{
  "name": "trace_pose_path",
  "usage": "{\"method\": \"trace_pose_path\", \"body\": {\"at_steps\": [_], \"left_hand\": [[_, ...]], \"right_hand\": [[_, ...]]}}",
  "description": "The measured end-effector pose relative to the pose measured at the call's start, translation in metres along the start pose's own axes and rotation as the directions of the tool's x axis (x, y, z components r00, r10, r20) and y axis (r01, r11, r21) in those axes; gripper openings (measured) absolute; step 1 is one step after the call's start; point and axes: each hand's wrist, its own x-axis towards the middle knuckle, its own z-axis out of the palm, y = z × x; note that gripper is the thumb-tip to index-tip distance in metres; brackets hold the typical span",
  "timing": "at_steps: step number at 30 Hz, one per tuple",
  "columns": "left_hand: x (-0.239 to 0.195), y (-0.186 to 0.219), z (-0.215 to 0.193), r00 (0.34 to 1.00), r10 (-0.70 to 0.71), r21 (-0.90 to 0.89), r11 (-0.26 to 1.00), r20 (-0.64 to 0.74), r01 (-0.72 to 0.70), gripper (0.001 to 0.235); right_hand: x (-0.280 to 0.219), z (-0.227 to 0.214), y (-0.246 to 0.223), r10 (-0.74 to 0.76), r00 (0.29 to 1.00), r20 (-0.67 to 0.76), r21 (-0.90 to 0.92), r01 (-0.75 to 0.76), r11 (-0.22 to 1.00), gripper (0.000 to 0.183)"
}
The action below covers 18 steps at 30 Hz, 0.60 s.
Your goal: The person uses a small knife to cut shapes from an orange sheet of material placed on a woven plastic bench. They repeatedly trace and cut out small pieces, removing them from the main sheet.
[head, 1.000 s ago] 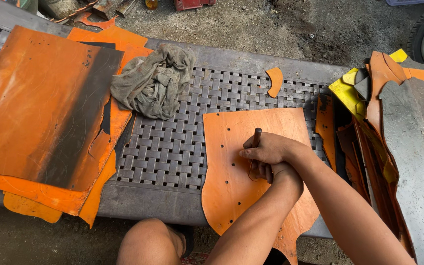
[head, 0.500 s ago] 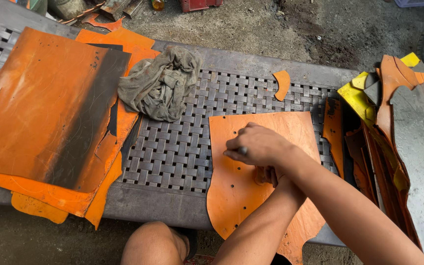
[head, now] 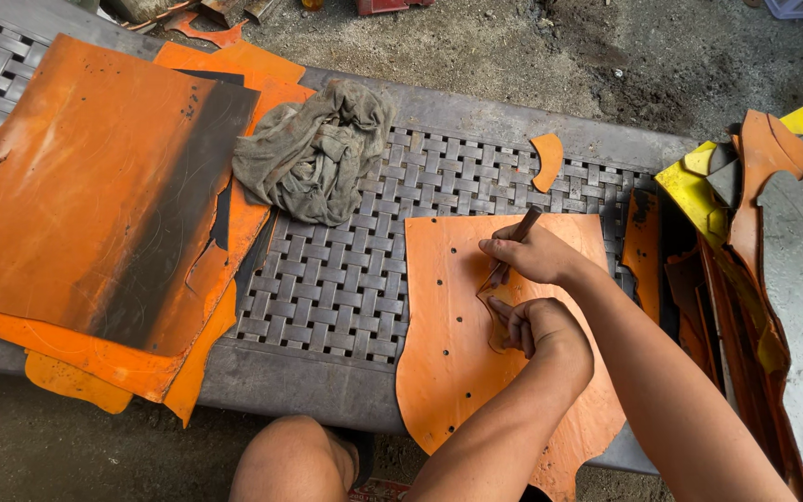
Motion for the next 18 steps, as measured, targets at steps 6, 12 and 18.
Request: {"method": "trace_pose_path", "body": {"at_steps": [6,12,18], "left_hand": [[0.003,0.001,0.003,0.999,-0.030,-0.059,0.998,-0.043,0.028,0.031],[0.031,0.017,0.019,0.979,-0.166,-0.091,0.984,-0.118,0.156,0.031],[0.055,0.026,0.038,0.964,-0.182,-0.232,0.963,-0.192,0.135,0.031]], "right_hand": [[-0.009,-0.006,-0.024,0.044,0.999,-0.004,-0.249,-0.044,0.968,0.031],[-0.084,-0.075,-0.028,0.026,0.908,-0.418,-0.307,-0.168,0.937,0.031],[-0.178,-0.032,0.064,-0.208,0.404,-0.891,-0.073,0.325,0.943,0.024]]}}
